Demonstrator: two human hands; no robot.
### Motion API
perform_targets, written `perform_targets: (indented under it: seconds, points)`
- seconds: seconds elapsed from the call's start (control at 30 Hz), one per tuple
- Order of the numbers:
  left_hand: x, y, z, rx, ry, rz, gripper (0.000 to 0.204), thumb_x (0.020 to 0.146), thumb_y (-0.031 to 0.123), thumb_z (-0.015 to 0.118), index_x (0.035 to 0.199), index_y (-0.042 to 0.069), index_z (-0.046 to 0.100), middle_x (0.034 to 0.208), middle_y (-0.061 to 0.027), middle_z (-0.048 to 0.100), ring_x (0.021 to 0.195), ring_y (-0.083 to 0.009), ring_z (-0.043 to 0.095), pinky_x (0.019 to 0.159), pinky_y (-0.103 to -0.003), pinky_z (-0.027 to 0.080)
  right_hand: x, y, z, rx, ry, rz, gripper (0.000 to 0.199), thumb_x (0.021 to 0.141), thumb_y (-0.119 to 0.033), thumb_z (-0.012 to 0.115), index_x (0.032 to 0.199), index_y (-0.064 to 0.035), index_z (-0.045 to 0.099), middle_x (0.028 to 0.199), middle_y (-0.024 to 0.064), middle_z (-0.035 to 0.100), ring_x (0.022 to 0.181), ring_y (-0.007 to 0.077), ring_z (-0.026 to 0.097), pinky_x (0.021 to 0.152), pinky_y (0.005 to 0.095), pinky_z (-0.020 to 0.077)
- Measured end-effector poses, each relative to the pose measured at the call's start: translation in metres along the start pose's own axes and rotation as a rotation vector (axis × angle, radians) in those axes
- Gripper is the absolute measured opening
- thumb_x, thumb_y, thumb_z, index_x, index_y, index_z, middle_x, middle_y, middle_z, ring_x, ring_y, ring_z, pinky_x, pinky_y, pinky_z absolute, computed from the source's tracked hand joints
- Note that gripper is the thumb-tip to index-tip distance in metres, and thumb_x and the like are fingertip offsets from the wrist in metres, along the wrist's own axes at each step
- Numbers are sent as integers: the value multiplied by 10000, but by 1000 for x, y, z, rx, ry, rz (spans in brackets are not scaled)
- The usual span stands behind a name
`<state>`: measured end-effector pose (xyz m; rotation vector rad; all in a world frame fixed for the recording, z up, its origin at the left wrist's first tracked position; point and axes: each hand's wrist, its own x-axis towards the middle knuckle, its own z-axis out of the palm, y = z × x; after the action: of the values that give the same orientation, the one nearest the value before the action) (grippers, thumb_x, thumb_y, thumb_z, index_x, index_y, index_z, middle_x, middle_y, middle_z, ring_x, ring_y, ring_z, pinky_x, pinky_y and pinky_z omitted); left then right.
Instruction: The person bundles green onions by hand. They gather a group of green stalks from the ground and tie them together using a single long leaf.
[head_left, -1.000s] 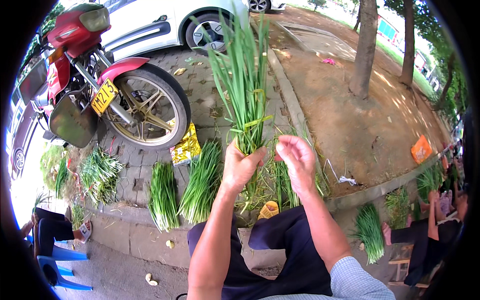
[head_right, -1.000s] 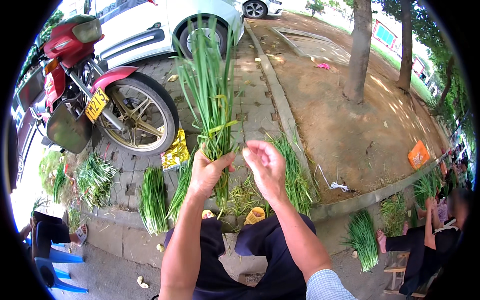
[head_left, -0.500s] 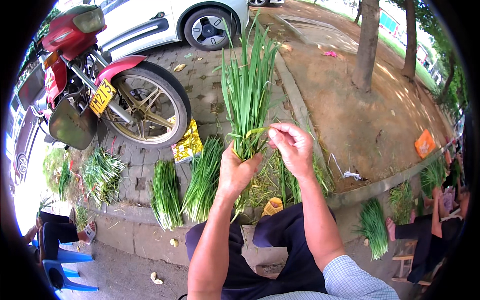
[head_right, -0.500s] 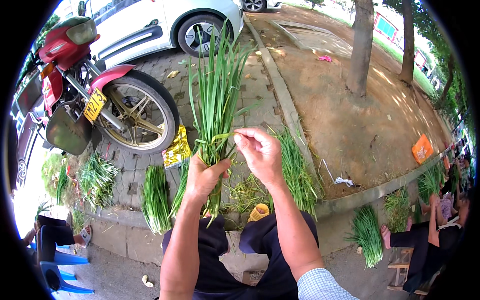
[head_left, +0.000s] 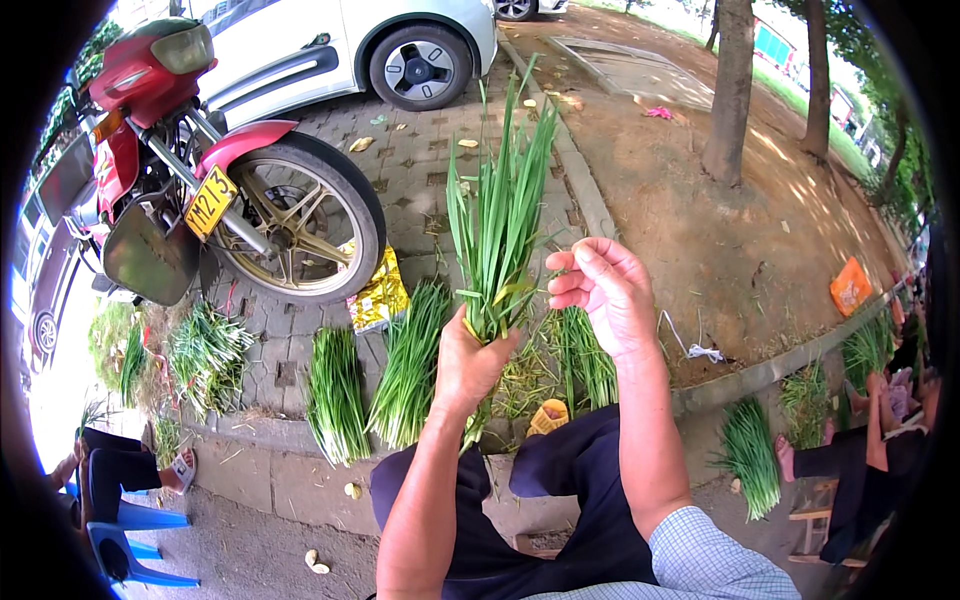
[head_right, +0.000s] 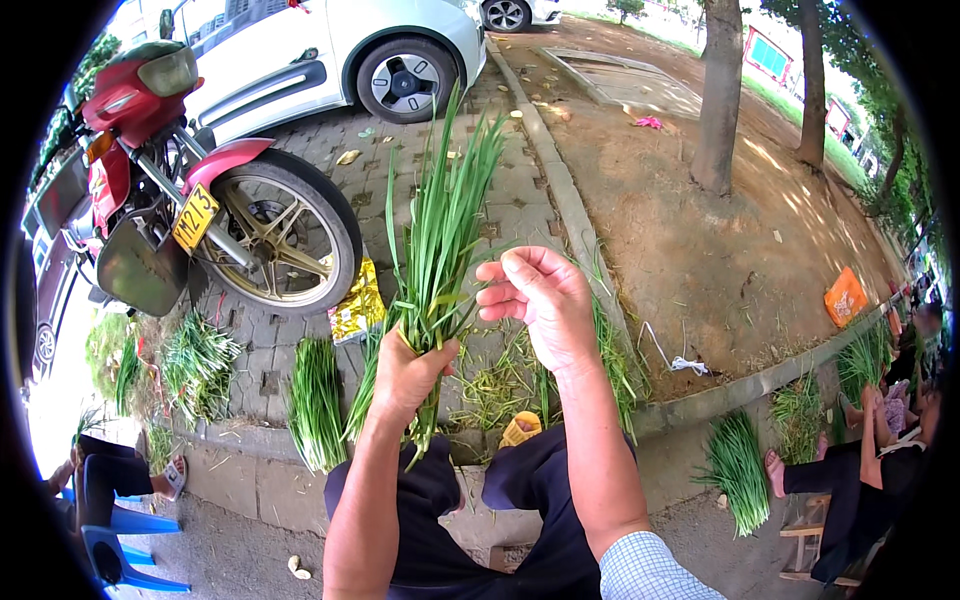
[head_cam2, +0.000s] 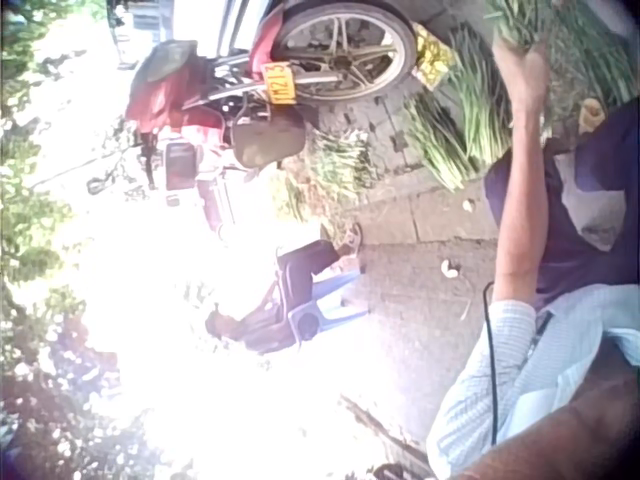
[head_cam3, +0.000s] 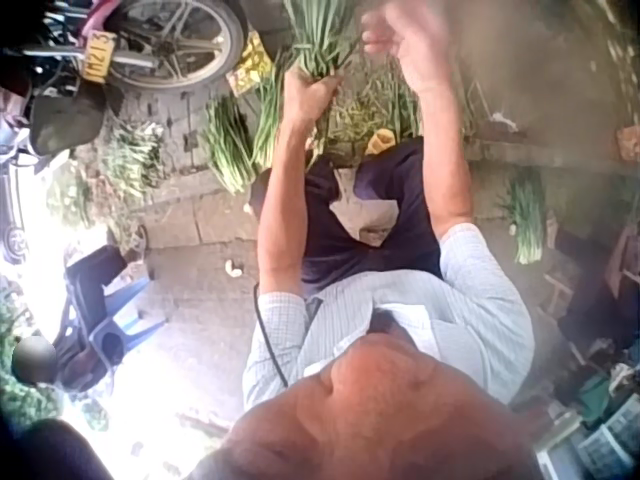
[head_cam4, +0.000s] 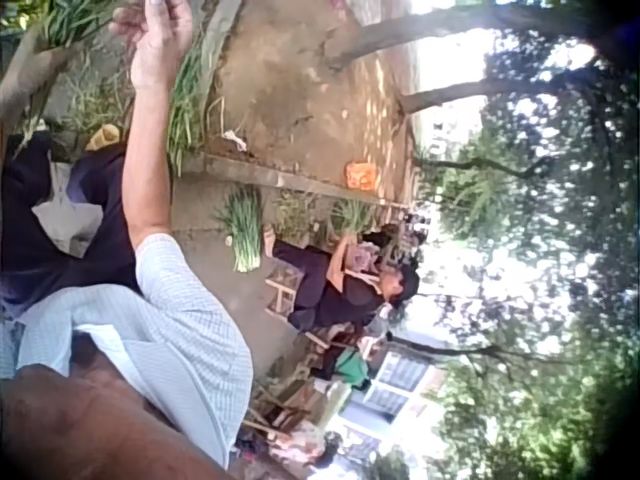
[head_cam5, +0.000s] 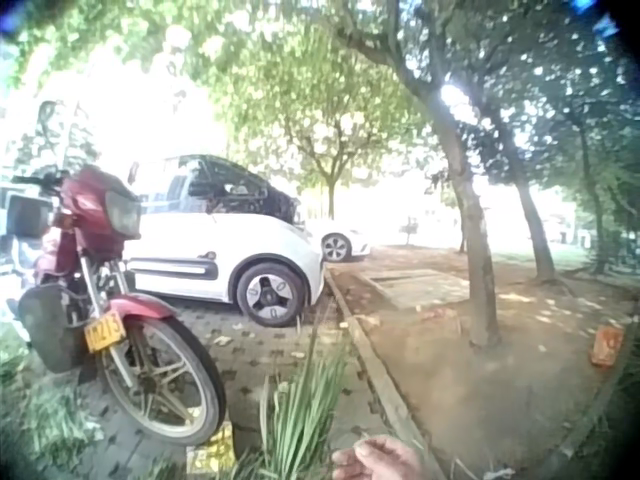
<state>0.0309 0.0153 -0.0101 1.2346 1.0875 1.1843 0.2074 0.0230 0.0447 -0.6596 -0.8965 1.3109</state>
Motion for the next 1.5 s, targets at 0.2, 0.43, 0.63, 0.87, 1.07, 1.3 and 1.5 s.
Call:
perform_targets:
  seconds: [0.2,0.43,0.63,0.87,1.07,1.3,1.5]
  points:
    - [-5,11,-1,-81,-2,-41,224,758,-10,651,968,14,575,767,-10,612,593,-77,535,545,-239,450,-1,5,-13,-183,38,30,129,864,-113,643,928,-1,638,815,112,667,659,157,653,589,288,564]
    - [-8,19,-12,-152,36,5,160,766,6,670,908,29,599,759,-16,609,592,-105,559,547,-260,480,-6,35,-28,-871,-54,38,97,802,-27,662,886,18,673,729,74,668,634,105,623,579,241,511]
    - [-7,19,-19,-128,65,4,170,767,7,665,919,28,590,742,-8,605,569,-81,535,522,-234,455,-13,54,-36,-1351,-315,-44,214,721,-49,670,931,-13,694,791,148,679,674,251,645,654,301,509]
    - [-4,4,-21,29,92,81,253,753,4,656,997,3,587,812,-22,648,690,-102,586,660,-265,488,-13,31,5,-948,-98,-299,185,801,-79,673,977,-23,668,868,84,642,688,140,616,603,261,509]
    - [-8,5,-16,168,123,92,307,750,59,672,1041,8,589,867,-123,684,767,-185,655,715,-323,502,-15,31,39,-949,-242,-500,306,805,-94,696,1101,-63,627,1020,67,558,773,117,590,546,229,492]
    - [-14,12,-20,361,168,113,290,734,108,677,988,2,586,834,-168,675,786,-320,663,705,-378,500,-11,43,34,-908,-202,-485,135,822,-58,685,949,-14,676,826,42,606,646,83,567,540,213,452]
    - [-17,12,-21,360,167,94,302,726,111,677,986,-8,579,845,-178,675,814,-338,657,732,-391,502,-10,40,26,-671,-130,-266,142,894,-130,628,957,-4,643,774,6,608,619,48,567,520,192,459]
